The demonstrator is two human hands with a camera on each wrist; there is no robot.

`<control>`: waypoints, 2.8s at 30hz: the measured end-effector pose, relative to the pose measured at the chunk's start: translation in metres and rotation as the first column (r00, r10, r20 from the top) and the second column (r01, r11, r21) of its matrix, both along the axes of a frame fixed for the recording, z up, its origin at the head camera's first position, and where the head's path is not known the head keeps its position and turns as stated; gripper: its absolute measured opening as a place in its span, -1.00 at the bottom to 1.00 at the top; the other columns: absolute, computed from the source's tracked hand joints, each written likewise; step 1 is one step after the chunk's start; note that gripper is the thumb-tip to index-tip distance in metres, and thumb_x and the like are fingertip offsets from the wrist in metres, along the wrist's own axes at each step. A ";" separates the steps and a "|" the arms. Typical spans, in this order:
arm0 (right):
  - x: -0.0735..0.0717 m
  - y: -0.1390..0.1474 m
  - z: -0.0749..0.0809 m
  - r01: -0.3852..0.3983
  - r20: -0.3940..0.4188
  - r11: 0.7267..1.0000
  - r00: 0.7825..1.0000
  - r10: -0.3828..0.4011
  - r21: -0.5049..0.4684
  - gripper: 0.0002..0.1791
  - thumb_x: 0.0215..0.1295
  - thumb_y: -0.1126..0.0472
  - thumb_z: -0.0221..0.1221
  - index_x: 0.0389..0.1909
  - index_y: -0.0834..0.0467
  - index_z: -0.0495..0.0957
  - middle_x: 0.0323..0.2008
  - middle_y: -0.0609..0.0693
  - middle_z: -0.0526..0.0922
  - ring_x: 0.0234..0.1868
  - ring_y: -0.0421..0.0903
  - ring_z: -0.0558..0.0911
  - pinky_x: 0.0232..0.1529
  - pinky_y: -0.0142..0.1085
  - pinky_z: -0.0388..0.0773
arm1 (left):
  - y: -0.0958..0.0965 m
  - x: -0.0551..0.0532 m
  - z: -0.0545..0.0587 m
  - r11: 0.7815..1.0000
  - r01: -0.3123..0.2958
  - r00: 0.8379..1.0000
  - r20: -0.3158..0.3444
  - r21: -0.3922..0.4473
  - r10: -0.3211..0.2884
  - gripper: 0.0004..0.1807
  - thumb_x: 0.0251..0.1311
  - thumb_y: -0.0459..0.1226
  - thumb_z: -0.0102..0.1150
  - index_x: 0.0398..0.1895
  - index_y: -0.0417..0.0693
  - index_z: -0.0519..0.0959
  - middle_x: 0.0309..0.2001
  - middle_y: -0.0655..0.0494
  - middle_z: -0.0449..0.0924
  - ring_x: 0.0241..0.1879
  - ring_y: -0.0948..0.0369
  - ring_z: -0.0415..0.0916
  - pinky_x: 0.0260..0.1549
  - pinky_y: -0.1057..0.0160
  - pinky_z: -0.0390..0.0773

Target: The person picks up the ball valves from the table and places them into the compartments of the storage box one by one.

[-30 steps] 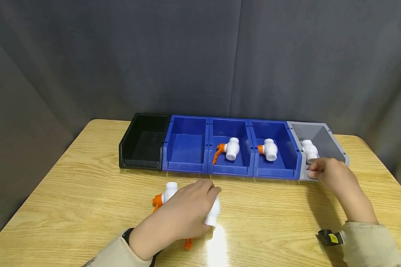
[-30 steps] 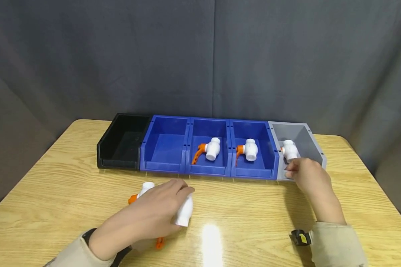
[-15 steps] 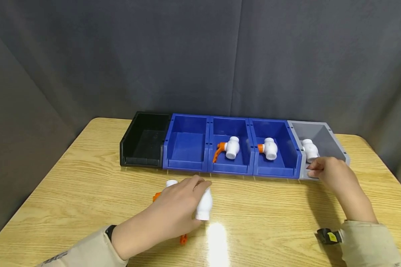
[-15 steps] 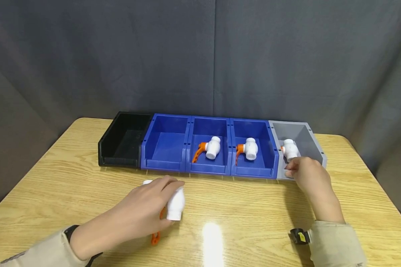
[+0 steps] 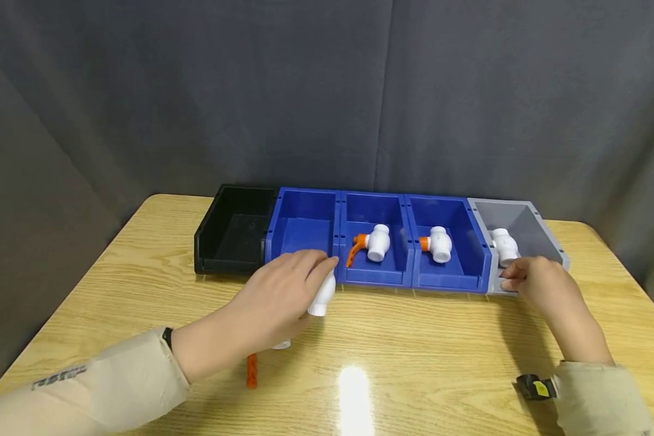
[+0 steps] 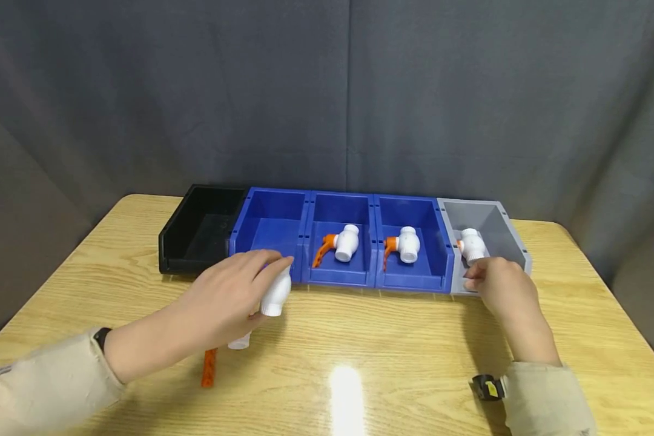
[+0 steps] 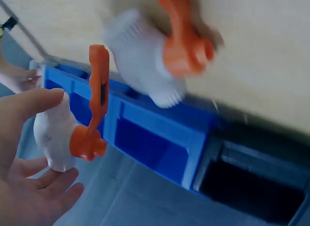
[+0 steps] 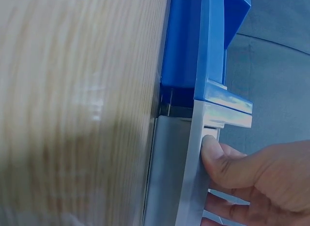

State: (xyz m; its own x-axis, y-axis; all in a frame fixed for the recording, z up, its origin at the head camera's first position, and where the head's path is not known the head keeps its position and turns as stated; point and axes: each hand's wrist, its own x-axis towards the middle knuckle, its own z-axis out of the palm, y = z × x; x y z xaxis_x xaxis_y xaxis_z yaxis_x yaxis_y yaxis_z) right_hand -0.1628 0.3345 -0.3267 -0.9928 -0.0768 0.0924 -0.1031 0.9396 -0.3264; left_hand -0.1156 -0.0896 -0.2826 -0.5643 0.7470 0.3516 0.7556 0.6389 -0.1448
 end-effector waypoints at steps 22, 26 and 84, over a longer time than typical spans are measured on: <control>0.002 -0.002 -0.003 -0.003 0.007 1.000 1.000 0.003 -0.003 -0.92 0.15 0.36 0.35 -0.47 0.24 0.64 -0.50 0.09 0.67 -0.42 0.11 0.58 -0.38 -0.02 0.42 | 0.001 -0.065 0.028 0.985 -0.116 0.990 -0.100 -0.125 0.104 -0.13 -0.03 -0.13 0.54 0.33 -0.28 0.36 0.21 -0.15 0.45 0.18 -0.02 0.46 0.15 0.09 0.49; 0.001 -0.005 -0.003 -0.002 0.006 1.000 1.000 0.002 -0.004 -0.93 0.15 0.37 0.35 -0.46 0.25 0.64 -0.49 0.11 0.68 -0.40 0.13 0.59 -0.36 0.02 0.43 | 0.000 -0.074 0.025 0.983 -0.150 0.988 -0.058 -0.110 0.144 -0.15 -0.01 -0.18 0.53 0.34 -0.27 0.35 0.22 -0.16 0.44 0.20 -0.03 0.44 0.15 0.08 0.49; -0.002 0.003 -0.001 0.031 0.057 0.998 0.998 -0.028 -0.056 -0.90 0.20 0.32 0.34 -0.40 0.29 0.65 -0.44 0.16 0.67 -0.36 0.14 0.57 -0.32 -0.04 0.44 | 0.033 -0.157 -0.018 0.838 -0.317 0.783 0.376 -0.443 0.495 -0.35 0.15 -0.27 0.33 0.33 -0.20 0.39 0.21 -0.13 0.43 0.21 0.01 0.41 0.20 0.00 0.44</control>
